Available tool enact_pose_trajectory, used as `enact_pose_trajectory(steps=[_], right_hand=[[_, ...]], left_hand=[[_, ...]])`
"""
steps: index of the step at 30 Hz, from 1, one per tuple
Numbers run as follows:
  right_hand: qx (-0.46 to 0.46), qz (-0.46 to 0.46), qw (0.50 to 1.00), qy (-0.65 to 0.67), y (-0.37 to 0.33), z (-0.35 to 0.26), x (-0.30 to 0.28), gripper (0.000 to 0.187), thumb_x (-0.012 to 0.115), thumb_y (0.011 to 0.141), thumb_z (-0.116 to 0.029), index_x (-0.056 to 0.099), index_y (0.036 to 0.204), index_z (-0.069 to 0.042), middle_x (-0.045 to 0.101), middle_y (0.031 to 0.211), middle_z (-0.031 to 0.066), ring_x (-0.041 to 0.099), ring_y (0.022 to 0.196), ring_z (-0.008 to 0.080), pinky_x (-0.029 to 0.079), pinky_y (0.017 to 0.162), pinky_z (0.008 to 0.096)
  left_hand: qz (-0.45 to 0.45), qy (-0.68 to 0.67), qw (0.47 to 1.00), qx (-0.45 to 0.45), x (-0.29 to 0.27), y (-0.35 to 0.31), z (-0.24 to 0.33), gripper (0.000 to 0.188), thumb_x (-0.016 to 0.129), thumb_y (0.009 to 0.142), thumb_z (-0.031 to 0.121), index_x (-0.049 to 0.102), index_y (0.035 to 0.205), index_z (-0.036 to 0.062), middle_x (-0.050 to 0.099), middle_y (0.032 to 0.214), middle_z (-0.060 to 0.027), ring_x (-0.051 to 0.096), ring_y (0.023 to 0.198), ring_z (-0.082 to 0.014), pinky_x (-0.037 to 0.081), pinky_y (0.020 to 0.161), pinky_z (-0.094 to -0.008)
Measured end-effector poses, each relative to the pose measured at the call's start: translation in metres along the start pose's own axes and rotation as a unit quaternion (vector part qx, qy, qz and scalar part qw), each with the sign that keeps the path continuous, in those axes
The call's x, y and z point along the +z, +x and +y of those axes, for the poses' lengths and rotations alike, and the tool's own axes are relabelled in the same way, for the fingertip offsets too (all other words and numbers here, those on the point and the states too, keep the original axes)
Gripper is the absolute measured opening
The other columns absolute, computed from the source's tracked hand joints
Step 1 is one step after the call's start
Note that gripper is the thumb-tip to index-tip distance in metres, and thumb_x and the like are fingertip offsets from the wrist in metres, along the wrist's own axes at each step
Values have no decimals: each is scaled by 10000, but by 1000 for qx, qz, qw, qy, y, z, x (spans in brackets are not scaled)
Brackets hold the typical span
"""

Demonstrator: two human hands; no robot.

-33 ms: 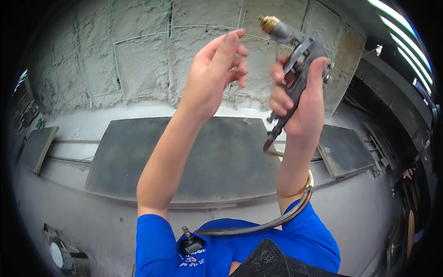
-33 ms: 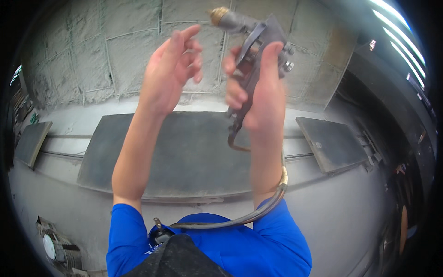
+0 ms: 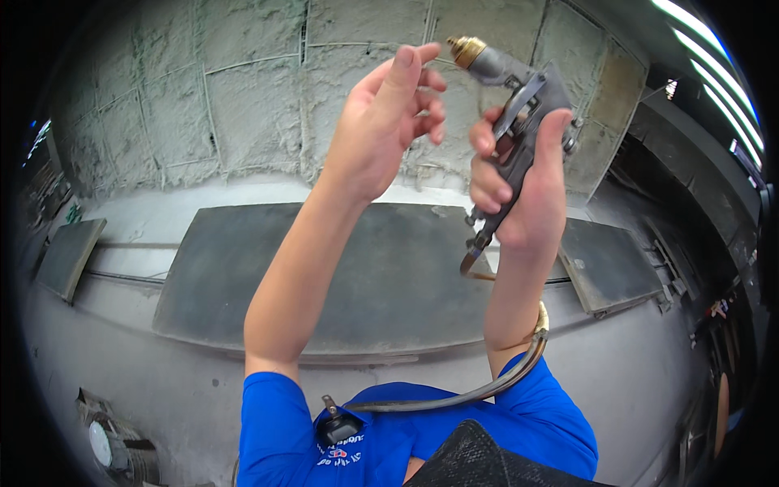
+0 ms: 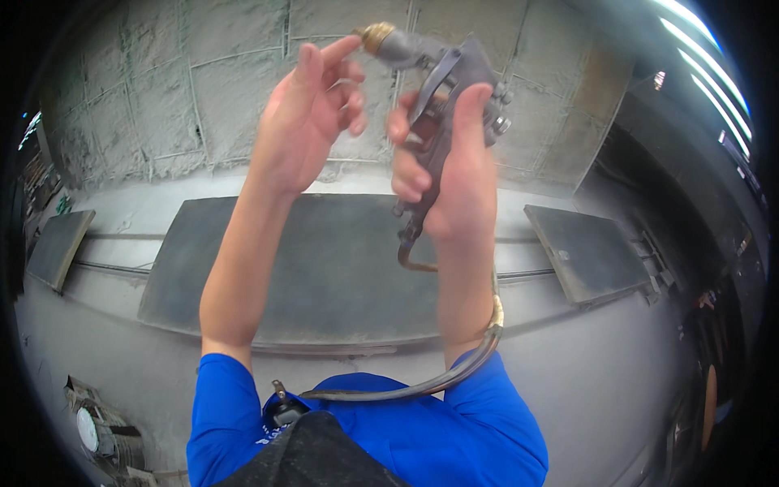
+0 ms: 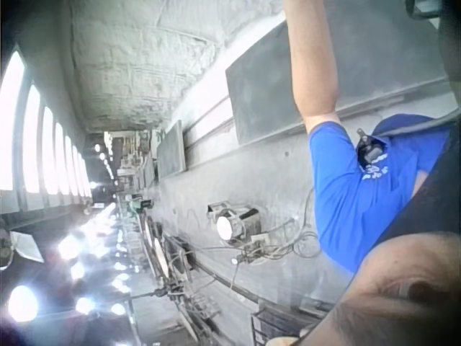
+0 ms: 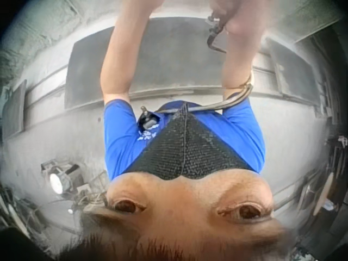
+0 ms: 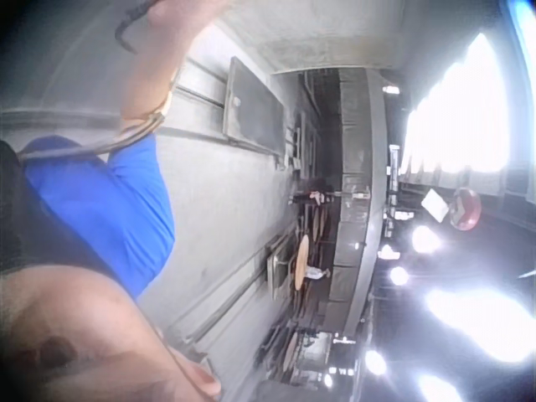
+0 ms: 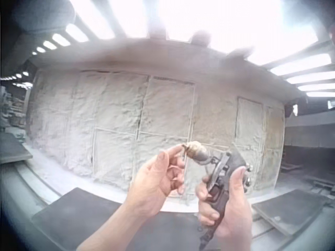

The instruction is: The person receives a small brass nozzle from a coworker and attaches it to a spray gun. They then connect the spray gun to a hose and adjust the nozzle and gun components while standing in a workshop.

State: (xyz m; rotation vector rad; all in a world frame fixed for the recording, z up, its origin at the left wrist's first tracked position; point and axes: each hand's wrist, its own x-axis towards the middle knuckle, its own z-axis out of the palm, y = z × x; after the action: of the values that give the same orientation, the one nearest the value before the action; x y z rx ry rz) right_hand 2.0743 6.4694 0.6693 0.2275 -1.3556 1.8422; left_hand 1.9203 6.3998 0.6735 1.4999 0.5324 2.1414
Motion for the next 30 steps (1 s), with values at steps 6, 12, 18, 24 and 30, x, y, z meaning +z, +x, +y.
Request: enact_pose_trajectory(steps=[6,12,18,24,30], right_hand=[[69,-56,993,81,-7,21,-10,711,286,993,-695,551,1113,-47,578,844,57,363,460,36,311,396,181],[88,-78,991,57,-18,27,-6,777,278,976,-719,553,1145,-12,605,876,83,357,456,38,299,401,191],[64,-23,996,-54,-27,33,1,800,311,971,-718,549,1201,11,633,908,103,366,465,38,304,419,194],[22,16,990,-141,-27,39,6,778,310,980,-709,552,1233,-14,622,905,87,331,449,30,278,405,188],[-87,50,970,-221,-10,41,1,681,384,1009,-627,560,1223,-5,620,904,78,355,474,32,291,424,196]], left_hand=[[-25,145,983,113,-11,13,-13,481,491,1052,418,634,1228,-7,612,863,-18,541,723,-113,466,650,-261],[-67,392,868,297,-41,15,-11,455,422,1075,407,640,1019,12,604,808,-51,546,691,-146,437,609,-288],[-50,417,857,300,-44,5,-13,461,387,1091,365,620,917,7,580,748,-70,531,650,-166,435,589,-303],[-24,364,919,151,-37,-4,-9,508,361,1094,409,635,924,16,581,733,-32,507,640,-104,398,560,-270],[52,234,970,-28,-19,-5,-12,489,387,1080,419,640,1030,4,563,747,2,478,611,-64,392,532,-241]])
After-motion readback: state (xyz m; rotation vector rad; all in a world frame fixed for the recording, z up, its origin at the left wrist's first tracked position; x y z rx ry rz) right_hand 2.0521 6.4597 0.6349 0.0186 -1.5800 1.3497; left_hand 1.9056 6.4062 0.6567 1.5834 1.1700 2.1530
